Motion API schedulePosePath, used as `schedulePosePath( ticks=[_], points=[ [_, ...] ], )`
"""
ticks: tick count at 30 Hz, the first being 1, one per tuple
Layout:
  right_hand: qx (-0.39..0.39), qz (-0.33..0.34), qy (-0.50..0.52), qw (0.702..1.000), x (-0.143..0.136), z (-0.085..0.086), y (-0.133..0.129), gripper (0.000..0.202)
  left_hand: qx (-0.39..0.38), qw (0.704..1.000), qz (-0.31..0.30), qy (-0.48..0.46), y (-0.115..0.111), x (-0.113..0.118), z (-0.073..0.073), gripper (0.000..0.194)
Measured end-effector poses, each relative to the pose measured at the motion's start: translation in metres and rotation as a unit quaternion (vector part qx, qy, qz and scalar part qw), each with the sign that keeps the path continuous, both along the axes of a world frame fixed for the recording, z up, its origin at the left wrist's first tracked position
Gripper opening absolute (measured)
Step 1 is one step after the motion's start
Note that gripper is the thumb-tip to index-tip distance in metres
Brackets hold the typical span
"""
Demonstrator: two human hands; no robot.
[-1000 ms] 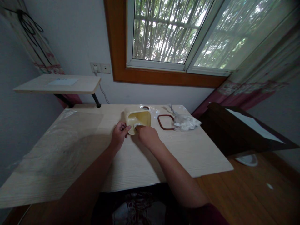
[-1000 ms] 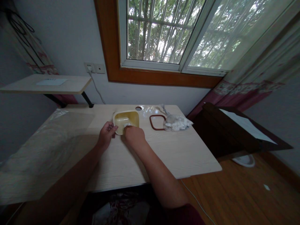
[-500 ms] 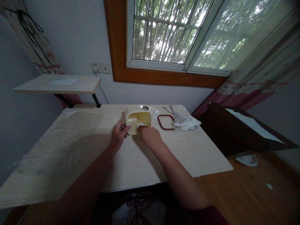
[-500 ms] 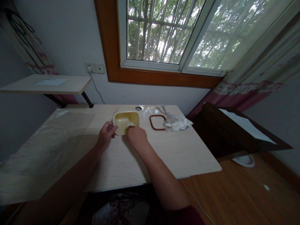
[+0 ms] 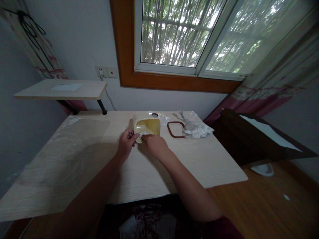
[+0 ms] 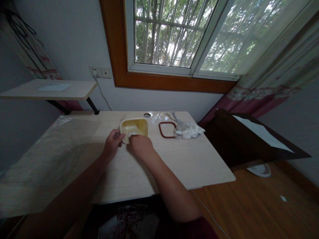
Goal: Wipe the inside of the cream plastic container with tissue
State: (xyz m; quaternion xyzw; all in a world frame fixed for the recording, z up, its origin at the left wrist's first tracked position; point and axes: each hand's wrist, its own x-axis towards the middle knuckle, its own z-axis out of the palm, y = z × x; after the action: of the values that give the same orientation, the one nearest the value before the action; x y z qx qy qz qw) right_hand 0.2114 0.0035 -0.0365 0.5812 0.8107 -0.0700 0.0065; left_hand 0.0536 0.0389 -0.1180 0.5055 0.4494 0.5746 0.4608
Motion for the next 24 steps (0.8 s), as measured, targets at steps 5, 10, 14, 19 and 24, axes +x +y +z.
schedulePosePath(
  ticks=[5,10,14,19,24],
  points=[
    [0.003,0.004,-0.003,1.000,-0.003,-0.002,0.006,0.035,0.002,1.000,0.004,0.009,-0.002,0.000,0.003,0.033],
    [-0.006,0.008,-0.015,1.000,-0.007,-0.003,0.016,0.037,-0.004,1.000,0.006,0.014,-0.005,0.000,0.007,0.033],
    [0.001,0.015,-0.026,1.000,-0.009,-0.004,0.024,0.036,-0.005,1.000,0.002,0.011,-0.003,-0.001,0.004,0.034],
    [-0.003,0.006,-0.029,1.000,-0.012,-0.007,0.034,0.037,-0.003,1.000,-0.004,0.001,-0.002,-0.001,0.000,0.035],
    [-0.019,-0.008,-0.032,0.999,-0.015,-0.014,0.046,0.037,-0.005,1.000,-0.010,-0.005,-0.002,0.000,0.002,0.037]
  ],
)
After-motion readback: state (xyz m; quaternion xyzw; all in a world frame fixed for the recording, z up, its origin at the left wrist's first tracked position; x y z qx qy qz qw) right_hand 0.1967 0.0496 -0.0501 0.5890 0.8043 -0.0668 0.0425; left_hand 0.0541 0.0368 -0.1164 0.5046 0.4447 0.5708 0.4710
